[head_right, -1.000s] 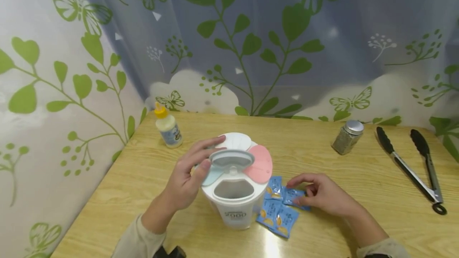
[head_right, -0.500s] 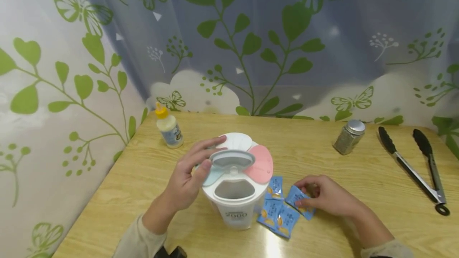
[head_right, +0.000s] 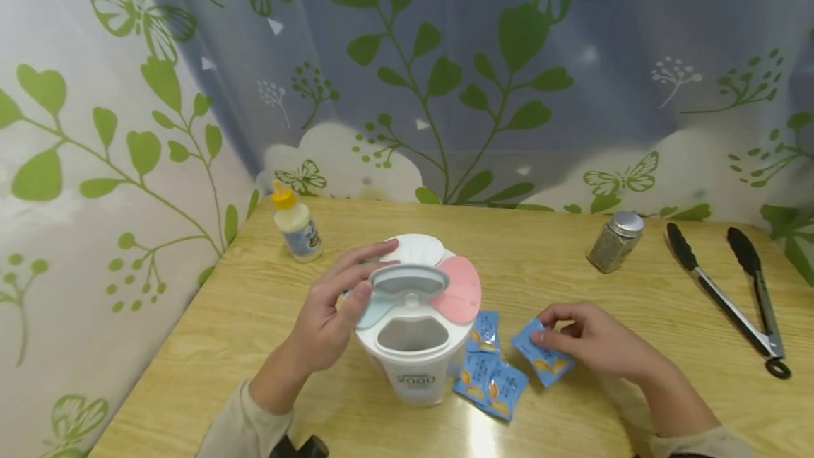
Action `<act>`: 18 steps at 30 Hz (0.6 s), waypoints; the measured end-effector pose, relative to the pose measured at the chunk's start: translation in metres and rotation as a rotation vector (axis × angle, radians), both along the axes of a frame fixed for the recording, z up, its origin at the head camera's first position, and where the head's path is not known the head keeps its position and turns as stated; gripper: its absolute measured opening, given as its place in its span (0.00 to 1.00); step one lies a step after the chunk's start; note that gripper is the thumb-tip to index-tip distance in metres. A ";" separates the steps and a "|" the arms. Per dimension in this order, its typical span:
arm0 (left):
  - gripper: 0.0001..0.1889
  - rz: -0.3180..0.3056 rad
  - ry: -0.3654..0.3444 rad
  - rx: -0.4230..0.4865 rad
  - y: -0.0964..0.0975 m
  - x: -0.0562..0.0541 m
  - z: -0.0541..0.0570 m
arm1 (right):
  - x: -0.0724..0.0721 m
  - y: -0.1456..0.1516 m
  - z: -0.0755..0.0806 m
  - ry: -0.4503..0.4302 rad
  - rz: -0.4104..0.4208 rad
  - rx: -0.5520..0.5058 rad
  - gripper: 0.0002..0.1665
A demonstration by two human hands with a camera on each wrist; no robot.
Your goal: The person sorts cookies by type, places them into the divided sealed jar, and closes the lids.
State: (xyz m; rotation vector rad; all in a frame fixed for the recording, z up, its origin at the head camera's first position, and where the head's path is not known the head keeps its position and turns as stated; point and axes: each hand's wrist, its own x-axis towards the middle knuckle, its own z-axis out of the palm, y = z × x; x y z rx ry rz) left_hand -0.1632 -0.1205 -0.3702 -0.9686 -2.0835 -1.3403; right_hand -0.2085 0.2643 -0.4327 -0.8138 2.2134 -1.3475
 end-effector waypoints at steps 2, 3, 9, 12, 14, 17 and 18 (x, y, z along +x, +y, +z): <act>0.18 0.000 -0.003 -0.002 -0.001 0.000 0.000 | 0.001 -0.001 0.004 0.004 0.016 -0.036 0.06; 0.18 0.001 -0.004 -0.003 -0.001 0.000 0.000 | 0.002 -0.002 0.005 -0.002 0.022 -0.055 0.07; 0.18 -0.003 0.001 0.003 -0.001 -0.001 -0.001 | 0.011 -0.009 0.018 -0.010 0.058 -0.150 0.08; 0.18 -0.008 0.001 0.011 0.000 -0.002 -0.002 | 0.017 -0.014 0.024 0.046 0.059 -0.188 0.11; 0.18 -0.007 0.001 0.013 0.001 -0.002 -0.002 | 0.020 -0.017 0.029 0.090 0.066 -0.228 0.14; 0.18 0.000 0.003 0.011 0.000 -0.001 -0.002 | 0.026 -0.022 0.038 0.153 0.067 -0.295 0.19; 0.18 0.002 0.006 0.010 0.000 -0.001 -0.001 | 0.028 -0.025 0.042 0.167 0.069 -0.317 0.20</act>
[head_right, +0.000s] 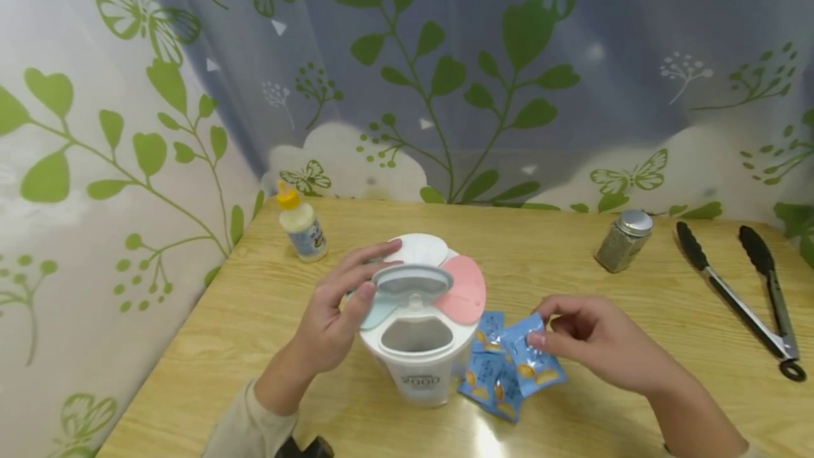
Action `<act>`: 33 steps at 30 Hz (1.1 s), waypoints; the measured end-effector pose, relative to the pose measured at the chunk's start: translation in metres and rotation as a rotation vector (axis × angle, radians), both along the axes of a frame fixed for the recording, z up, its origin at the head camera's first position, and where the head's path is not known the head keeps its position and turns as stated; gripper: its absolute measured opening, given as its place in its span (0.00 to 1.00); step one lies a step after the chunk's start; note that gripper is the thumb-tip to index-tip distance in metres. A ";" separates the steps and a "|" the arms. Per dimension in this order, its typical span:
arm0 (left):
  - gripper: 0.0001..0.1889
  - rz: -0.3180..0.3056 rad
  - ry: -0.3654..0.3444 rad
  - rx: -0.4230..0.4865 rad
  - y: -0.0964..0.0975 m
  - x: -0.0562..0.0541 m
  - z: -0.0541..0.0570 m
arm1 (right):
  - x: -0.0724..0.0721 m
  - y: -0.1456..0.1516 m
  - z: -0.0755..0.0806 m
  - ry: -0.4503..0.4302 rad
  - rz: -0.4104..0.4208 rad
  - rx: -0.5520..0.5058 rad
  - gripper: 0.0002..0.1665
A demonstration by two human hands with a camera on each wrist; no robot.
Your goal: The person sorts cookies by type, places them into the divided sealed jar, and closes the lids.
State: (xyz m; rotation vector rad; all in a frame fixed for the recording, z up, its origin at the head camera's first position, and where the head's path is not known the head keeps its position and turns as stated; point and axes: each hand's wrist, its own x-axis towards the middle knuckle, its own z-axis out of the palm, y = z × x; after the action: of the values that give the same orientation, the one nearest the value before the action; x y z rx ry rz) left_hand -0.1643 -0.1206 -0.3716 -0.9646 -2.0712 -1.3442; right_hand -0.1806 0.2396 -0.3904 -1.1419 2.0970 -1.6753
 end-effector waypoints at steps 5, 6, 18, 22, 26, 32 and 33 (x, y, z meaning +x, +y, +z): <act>0.18 0.000 0.009 -0.003 0.000 0.000 0.000 | 0.010 -0.015 0.027 0.046 0.006 -0.064 0.22; 0.18 0.000 0.010 -0.002 0.000 0.000 0.000 | 0.012 -0.019 0.032 0.052 0.002 -0.067 0.22; 0.17 0.000 0.002 0.004 0.000 0.000 -0.001 | 0.021 -0.062 0.054 0.060 -0.163 -0.174 0.19; 0.17 0.002 0.005 0.001 0.000 0.000 0.000 | 0.023 -0.077 0.061 0.060 -0.212 -0.172 0.17; 0.18 0.003 0.011 0.001 0.000 0.000 0.000 | 0.025 -0.088 0.067 0.076 -0.206 -0.173 0.16; 0.18 -0.003 0.015 -0.002 0.000 0.000 -0.001 | 0.030 -0.095 0.070 0.115 -0.249 -0.136 0.14; 0.18 -0.003 0.015 -0.002 0.000 0.000 -0.001 | 0.031 -0.096 0.071 0.119 -0.257 -0.140 0.14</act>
State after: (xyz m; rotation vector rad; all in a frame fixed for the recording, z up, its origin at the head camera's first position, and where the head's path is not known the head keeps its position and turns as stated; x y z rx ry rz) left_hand -0.1646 -0.1211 -0.3724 -0.9764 -2.0616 -1.3329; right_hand -0.1498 0.1434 -0.3198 -1.0731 2.3155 -1.9393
